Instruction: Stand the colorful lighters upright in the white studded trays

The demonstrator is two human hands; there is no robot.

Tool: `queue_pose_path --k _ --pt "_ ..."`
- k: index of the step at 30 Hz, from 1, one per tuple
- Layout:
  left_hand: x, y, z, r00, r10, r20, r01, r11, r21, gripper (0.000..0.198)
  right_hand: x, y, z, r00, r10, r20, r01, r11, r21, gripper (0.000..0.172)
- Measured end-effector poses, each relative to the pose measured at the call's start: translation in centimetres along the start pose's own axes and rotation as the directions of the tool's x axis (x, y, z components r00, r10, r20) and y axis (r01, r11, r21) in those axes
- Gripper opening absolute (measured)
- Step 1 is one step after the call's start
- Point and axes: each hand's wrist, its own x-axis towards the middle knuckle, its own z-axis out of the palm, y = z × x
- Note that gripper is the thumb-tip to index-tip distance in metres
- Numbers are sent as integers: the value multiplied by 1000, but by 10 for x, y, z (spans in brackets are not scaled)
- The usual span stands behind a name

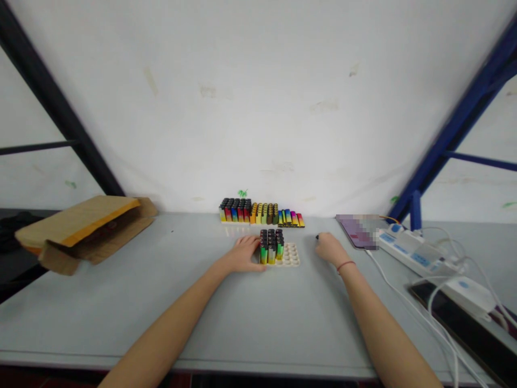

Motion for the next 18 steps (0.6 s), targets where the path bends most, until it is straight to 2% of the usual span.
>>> queue_pose_path --k 2,4,6,9,12,15,18 --pt "0 0 -1 1000 1 6 -1 1000 0 80 2 -6 2 996 -65 -61 70 994 82 30" --pt "0 1 -1 1000 4 3 -4 1000 -5 79 4 -11 5 978 -137 -157 173 953 247 30" --pt "0 1 -1 1000 4 -1 -4 1000 -7 78 4 -15 9 951 -180 -253 278 855 438 29" --pt "0 1 -1 1000 2 -3 -2 1000 -5 78 5 -21 16 926 -202 -319 365 697 618 30" --pt "0 2 -1 1000 4 -5 -4 1000 -6 78 4 -26 20 926 -193 -325 372 615 695 34" --pt "0 3 -2 1000 1 -6 -1 1000 -10 78 4 -29 23 940 -140 -310 329 609 721 36" --pt "0 4 -3 1000 -3 -3 3 1000 -7 79 5 -29 26 945 -139 -297 320 595 737 33"
